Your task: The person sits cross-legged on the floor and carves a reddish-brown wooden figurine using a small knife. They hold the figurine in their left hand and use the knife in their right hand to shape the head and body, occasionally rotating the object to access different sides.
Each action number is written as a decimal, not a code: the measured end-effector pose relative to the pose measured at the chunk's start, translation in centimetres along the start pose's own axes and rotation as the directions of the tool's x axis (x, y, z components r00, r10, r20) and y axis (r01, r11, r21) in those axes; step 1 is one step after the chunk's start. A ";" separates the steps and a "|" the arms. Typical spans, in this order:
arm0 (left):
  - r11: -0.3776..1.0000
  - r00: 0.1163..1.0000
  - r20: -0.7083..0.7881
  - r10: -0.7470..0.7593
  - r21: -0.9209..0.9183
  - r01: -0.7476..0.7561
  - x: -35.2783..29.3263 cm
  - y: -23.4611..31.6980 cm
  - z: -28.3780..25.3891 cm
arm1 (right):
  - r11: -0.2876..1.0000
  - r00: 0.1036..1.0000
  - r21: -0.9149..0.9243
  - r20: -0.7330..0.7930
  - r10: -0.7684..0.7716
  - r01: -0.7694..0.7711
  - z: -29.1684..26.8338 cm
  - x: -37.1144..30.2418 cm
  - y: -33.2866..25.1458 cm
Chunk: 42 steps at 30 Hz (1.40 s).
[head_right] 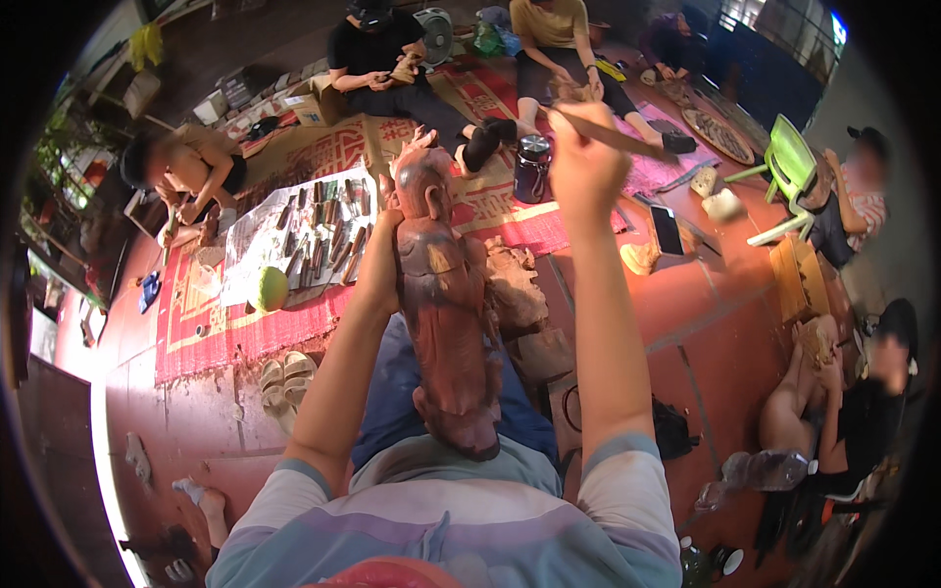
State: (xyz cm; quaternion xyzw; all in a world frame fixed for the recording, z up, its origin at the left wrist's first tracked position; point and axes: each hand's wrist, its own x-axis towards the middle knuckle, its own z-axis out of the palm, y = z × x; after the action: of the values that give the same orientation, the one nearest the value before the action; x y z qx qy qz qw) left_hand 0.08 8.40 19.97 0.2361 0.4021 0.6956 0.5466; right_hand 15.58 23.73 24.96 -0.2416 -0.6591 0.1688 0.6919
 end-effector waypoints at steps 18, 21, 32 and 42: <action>0.773 0.767 -0.179 0.616 -0.055 -0.633 -11.2 -1.4 -23.3 | 0.553 0.592 0.219 0.387 0.707 -0.804 -7.7 -18.1 2.8; 0.750 0.811 -0.190 0.553 -0.311 -0.584 -13.2 -2.4 -23.7 | 0.546 0.545 0.145 0.456 0.703 -0.825 -7.1 -20.2 2.8; 0.736 0.821 -0.391 0.416 -0.385 -0.557 -14.9 -3.0 -23.7 | 0.519 0.359 -0.084 0.628 0.690 -0.851 -5.8 -29.3 -0.9; 0.695 0.764 -0.537 0.358 -0.393 -0.602 -15.7 -4.7 -28.9 | 0.427 0.312 0.016 0.706 0.635 -0.904 -3.6 -29.6 -2.7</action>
State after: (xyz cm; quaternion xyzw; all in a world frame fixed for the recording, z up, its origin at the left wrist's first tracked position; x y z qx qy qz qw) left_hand -14.86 -14.82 1.58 0.0146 0.2165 0.9341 0.2835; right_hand 16.74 4.74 1.78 -0.3134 -0.5816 0.6886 0.2989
